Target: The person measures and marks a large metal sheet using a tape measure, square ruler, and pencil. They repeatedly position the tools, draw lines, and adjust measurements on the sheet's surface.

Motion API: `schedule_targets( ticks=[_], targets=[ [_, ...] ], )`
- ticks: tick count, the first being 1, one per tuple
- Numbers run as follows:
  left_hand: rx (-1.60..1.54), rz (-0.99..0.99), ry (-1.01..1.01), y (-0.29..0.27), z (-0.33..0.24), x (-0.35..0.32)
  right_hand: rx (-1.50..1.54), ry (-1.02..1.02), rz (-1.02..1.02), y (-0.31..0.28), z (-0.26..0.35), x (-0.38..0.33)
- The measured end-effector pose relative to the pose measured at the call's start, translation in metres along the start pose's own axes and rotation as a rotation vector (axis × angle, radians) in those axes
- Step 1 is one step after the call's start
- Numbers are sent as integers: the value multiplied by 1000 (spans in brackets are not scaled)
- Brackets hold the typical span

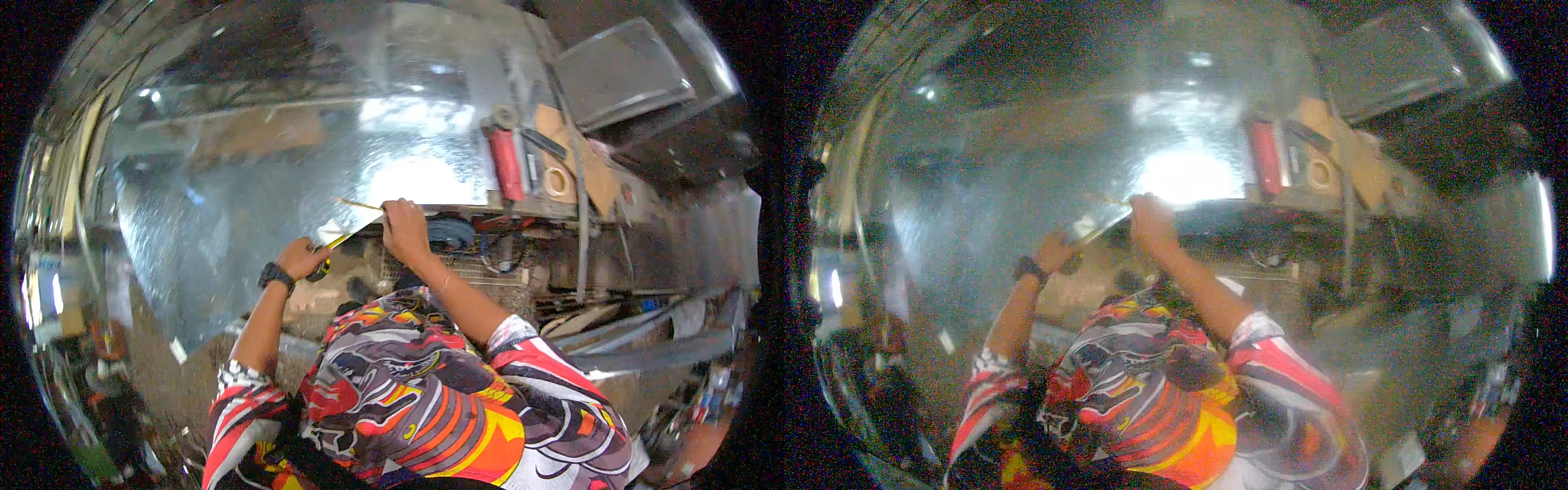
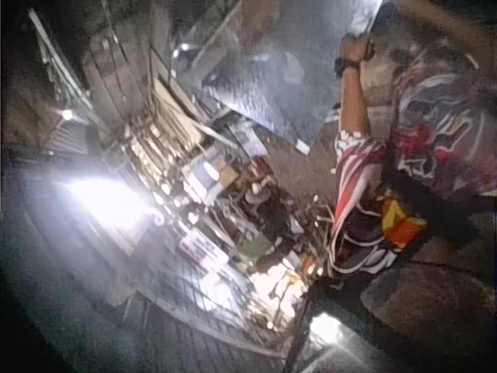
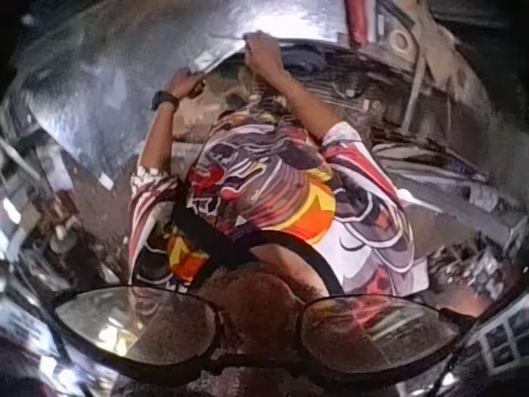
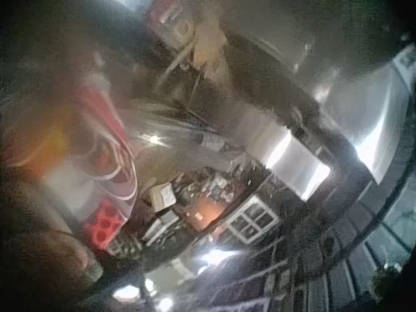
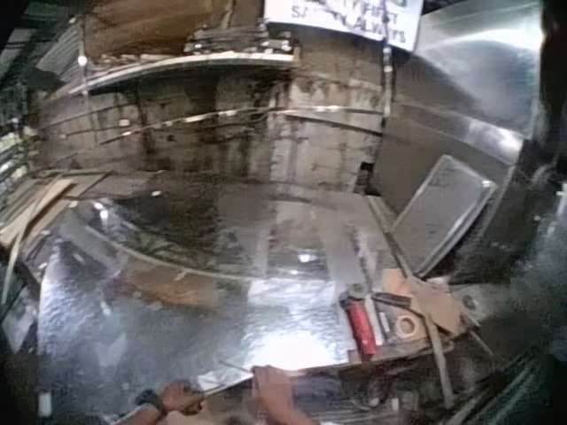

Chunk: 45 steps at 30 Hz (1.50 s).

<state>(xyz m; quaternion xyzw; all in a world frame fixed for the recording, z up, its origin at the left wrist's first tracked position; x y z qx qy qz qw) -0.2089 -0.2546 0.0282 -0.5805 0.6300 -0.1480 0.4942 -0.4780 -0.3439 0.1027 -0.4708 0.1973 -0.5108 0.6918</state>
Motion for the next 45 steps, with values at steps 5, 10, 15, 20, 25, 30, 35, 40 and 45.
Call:
schedule_targets(
  ticks=[5,10,15,20,25,30,35,40,45],
  targets=[
    [-123,73,80,-11,-80,-6,158,480,-530,-97,-104,-70],
    [-174,162,264,10,-146,16,355,807,-609,-118,-190,-135],
    [-90,30,595,3,-223,16,-155,671,-687,-154,-226,-145],
    [73,75,699,23,-277,43,-288,620,-635,-198,-228,-118],
    [109,56,615,15,-273,50,-190,527,-655,-164,-242,-96],
    [306,-192,579,19,-198,47,90,507,-422,-110,-172,-60],
    [338,-290,674,-4,-160,21,330,246,-150,-15,-27,-31],
    [262,-194,584,-25,-138,11,460,291,135,34,14,0],
    [-337,-162,388,-64,-113,-25,933,701,514,33,50,-7]
  ],
)
Point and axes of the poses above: each hand's wrist, its own x-axis towards the middle knuckle, its own y-axis out of the palm, z = x × y, the point moved 7 cm from there along x, towards the middle knuckle, and after that the axes turned 5 degrees about -x, right-handed, at the moved point
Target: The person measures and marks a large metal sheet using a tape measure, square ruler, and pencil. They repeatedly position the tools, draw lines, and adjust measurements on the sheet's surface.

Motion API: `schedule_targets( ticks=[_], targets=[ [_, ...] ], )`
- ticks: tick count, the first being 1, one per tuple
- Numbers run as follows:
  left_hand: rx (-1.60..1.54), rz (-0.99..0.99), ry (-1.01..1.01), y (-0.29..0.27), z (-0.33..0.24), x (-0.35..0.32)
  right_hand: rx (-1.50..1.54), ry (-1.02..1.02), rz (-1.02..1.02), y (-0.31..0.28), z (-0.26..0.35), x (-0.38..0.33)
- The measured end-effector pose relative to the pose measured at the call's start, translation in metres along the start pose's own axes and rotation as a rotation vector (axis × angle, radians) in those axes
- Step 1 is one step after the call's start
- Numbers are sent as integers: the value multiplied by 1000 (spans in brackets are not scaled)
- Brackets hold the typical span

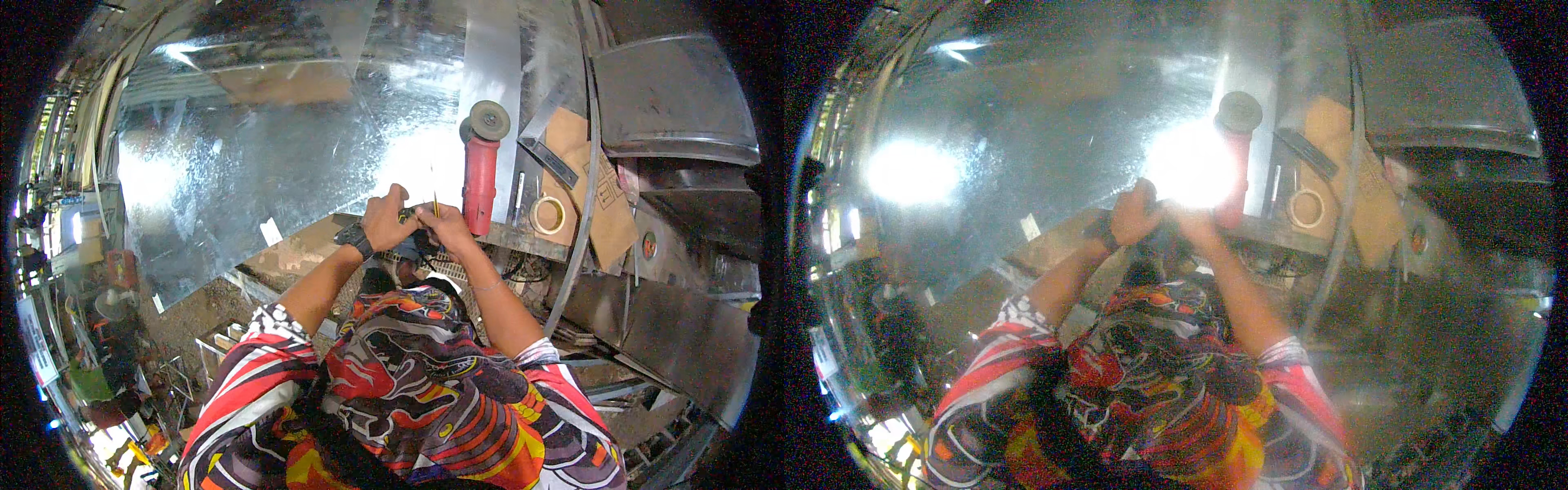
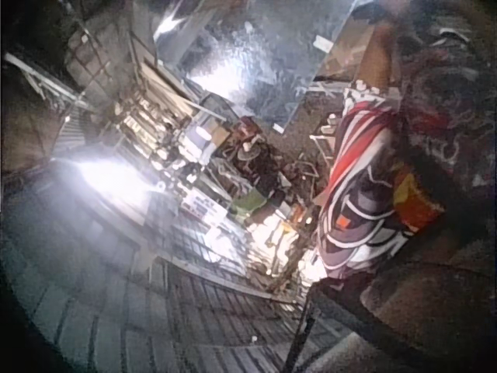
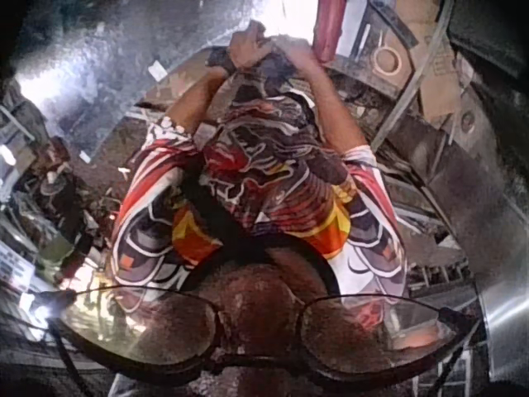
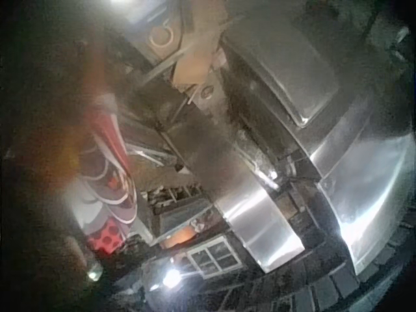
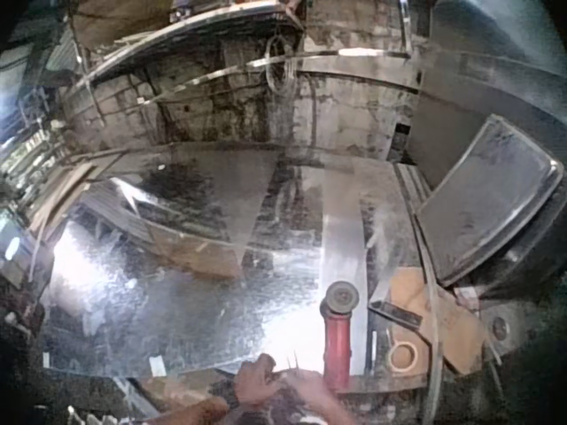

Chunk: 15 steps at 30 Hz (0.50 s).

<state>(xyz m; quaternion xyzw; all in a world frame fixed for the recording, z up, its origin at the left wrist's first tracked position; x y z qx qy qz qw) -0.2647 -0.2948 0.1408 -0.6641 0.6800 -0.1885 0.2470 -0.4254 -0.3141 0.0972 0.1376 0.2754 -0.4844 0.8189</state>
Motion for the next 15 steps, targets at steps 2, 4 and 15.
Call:
schedule_targets(
  ticks=[2,4,15],
  targets=[
    [63,106,22,0,4,-10,-71,-69,53,8,-1,0],
    [25,99,2,-6,10,-19,-205,-155,70,14,3,-1],
    [392,-269,-233,-115,110,-41,-858,-647,-400,-15,84,70]
  ],
)
Point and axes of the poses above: each hand's wrist, its own x-axis towards the middle knuckle, its own y-axis out of the palm, z = x × y, the point moved 7 cm from there along x, towards the middle knuckle, and after that the axes turned 5 degrees about -x, right-handed, at the moved point
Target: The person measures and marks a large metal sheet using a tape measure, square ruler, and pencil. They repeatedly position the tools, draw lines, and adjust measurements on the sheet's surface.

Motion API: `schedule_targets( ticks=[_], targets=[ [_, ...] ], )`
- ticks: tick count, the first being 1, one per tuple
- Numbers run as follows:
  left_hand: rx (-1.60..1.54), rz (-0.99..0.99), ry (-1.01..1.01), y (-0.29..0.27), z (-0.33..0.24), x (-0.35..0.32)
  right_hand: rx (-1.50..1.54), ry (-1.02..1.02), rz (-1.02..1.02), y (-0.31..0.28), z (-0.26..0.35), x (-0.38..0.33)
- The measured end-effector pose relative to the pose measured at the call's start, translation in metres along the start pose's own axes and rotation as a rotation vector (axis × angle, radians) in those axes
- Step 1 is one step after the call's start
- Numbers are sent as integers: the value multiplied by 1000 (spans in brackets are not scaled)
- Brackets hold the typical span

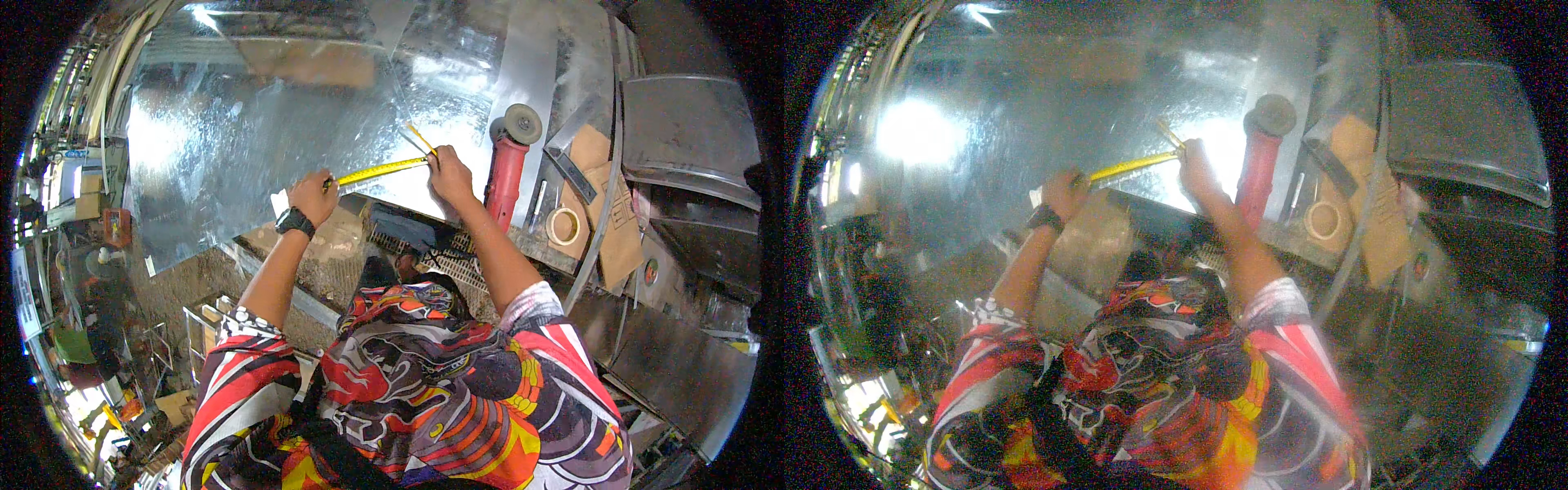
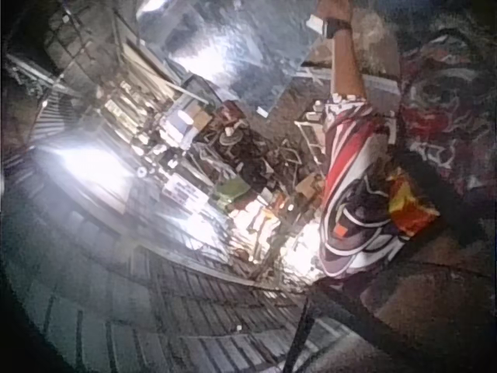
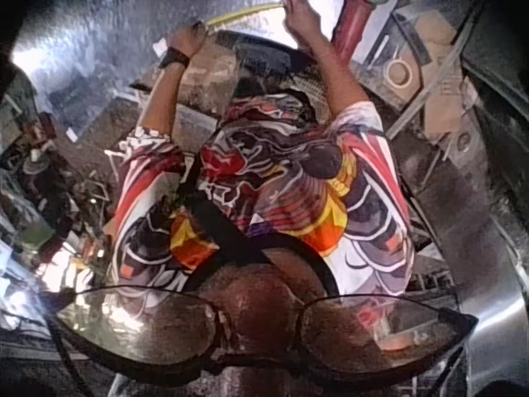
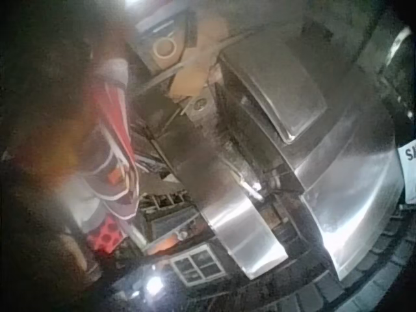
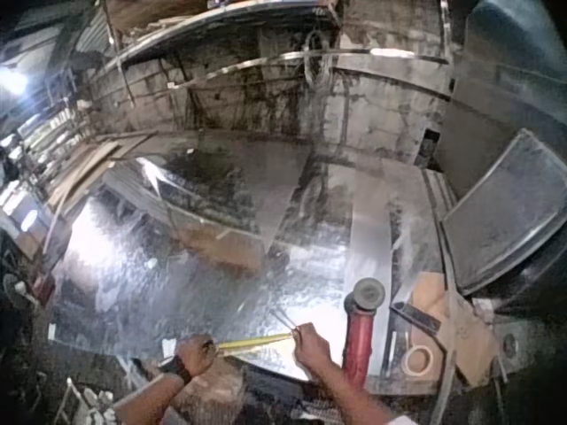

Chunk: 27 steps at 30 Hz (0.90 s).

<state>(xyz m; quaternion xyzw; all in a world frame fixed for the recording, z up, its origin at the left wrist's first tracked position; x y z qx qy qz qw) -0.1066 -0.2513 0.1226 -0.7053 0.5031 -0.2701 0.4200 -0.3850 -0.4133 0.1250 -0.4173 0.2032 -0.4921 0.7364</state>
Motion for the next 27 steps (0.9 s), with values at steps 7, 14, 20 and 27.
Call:
schedule_targets(
  ticks=[7,14,20,27],
  targets=[
    [16,-119,-33,56,-48,-7,-75,-33,-16,-16,-19,-12],
    [15,-115,-38,70,-35,-17,86,171,-162,-52,-46,-32],
    [40,-229,44,58,-68,-34,127,410,-456,-151,-88,-98],
    [78,-193,91,57,-54,-33,-1,489,-612,-178,-180,-169]
  ],
)
Point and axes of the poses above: each hand's wrist, its own x-axis towards the middle knuckle, its own y-axis out of the palm, z = x × y, the point moved 7 cm from there along x, towards the middle knuckle, and after that the axes turned 5 degrees about -x, right-handed, at the moved point
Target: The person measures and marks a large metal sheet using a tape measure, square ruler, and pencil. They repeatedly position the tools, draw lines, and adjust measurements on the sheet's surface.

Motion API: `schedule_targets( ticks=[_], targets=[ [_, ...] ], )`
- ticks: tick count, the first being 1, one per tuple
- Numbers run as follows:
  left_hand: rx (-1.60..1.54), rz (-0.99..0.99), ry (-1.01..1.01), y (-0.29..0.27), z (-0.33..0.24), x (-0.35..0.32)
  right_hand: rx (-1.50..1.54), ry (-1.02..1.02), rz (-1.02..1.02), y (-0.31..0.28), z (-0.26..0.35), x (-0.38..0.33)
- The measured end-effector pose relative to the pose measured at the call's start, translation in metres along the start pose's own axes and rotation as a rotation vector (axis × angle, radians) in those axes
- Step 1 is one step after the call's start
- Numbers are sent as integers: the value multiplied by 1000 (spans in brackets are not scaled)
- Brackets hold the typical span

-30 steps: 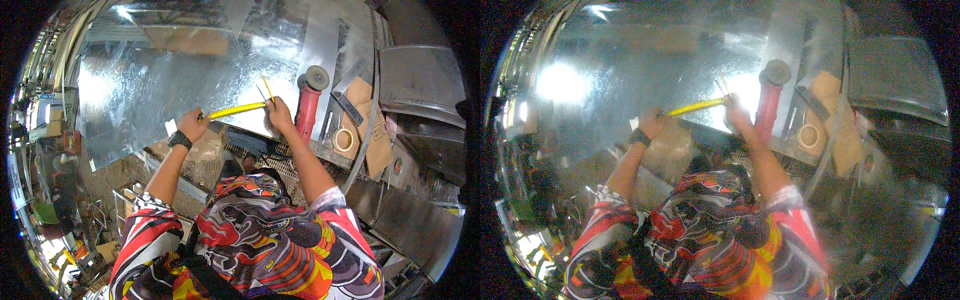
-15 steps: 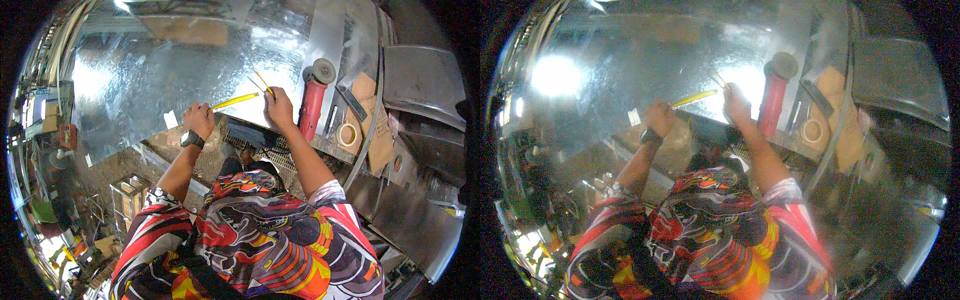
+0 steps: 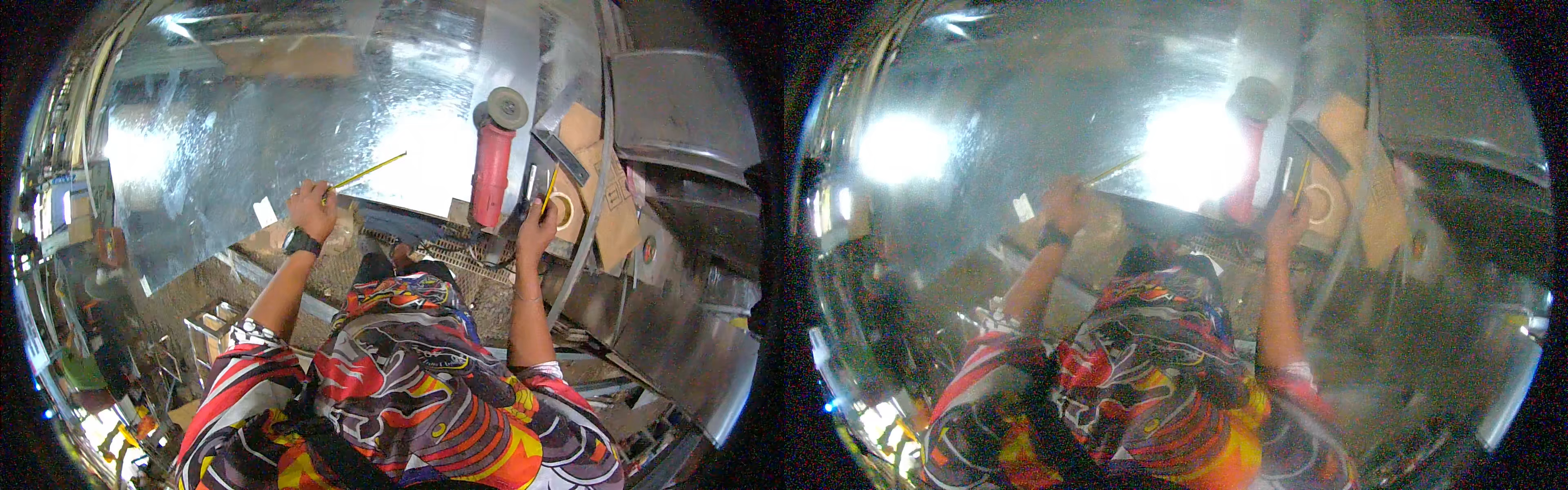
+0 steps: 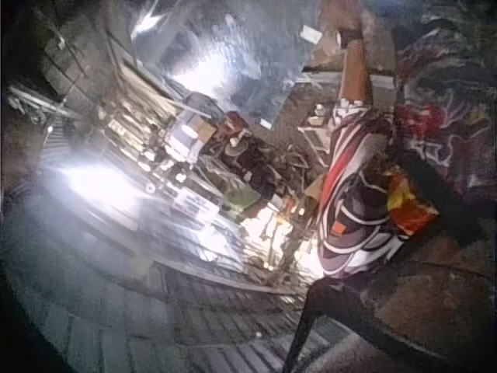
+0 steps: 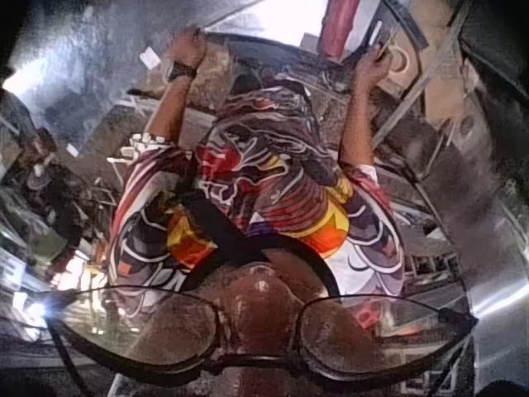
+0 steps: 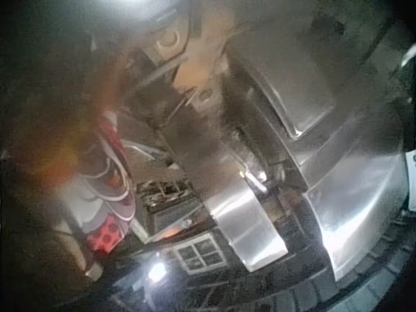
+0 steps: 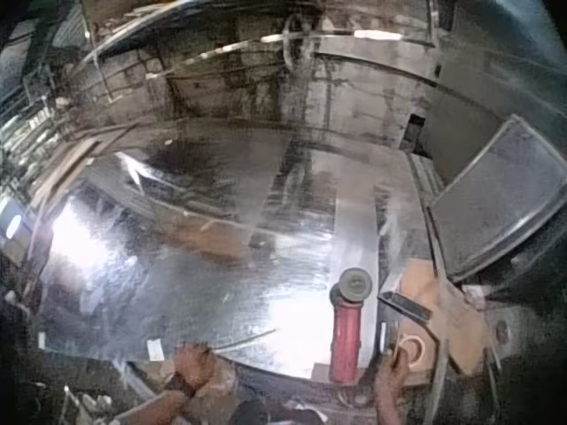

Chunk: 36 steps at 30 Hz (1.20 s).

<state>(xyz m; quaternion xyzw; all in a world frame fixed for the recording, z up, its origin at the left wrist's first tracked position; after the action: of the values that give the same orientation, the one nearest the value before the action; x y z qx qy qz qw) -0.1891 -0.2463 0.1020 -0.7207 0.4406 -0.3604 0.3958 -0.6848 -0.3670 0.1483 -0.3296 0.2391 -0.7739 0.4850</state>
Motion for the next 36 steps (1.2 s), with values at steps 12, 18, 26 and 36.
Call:
schedule_targets(
  ticks=[12,18,26,36],
  targets=[
    [-104,71,-10,-28,20,9,-212,-85,78,38,21,30],
    [-112,244,-81,-26,11,23,-472,-264,120,53,43,20],
    [-110,313,-175,-20,2,13,-571,-121,216,28,2,25],
    [-132,278,-120,-21,-1,14,-8,115,47,3,-5,39]
  ],
)
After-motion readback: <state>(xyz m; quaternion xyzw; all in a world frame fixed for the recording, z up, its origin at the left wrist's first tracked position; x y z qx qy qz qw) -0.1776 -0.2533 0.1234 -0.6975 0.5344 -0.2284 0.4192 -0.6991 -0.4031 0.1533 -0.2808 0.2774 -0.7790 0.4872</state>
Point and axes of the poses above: each hand's wrist, its own x-axis towards the middle knuckle, its own y-axis out of the palm, z = x × y, the point moved 7 cm from there along x, towards the middle knuckle, and after that the axes turned 5 degrees about -x, right-handed, at the moved point
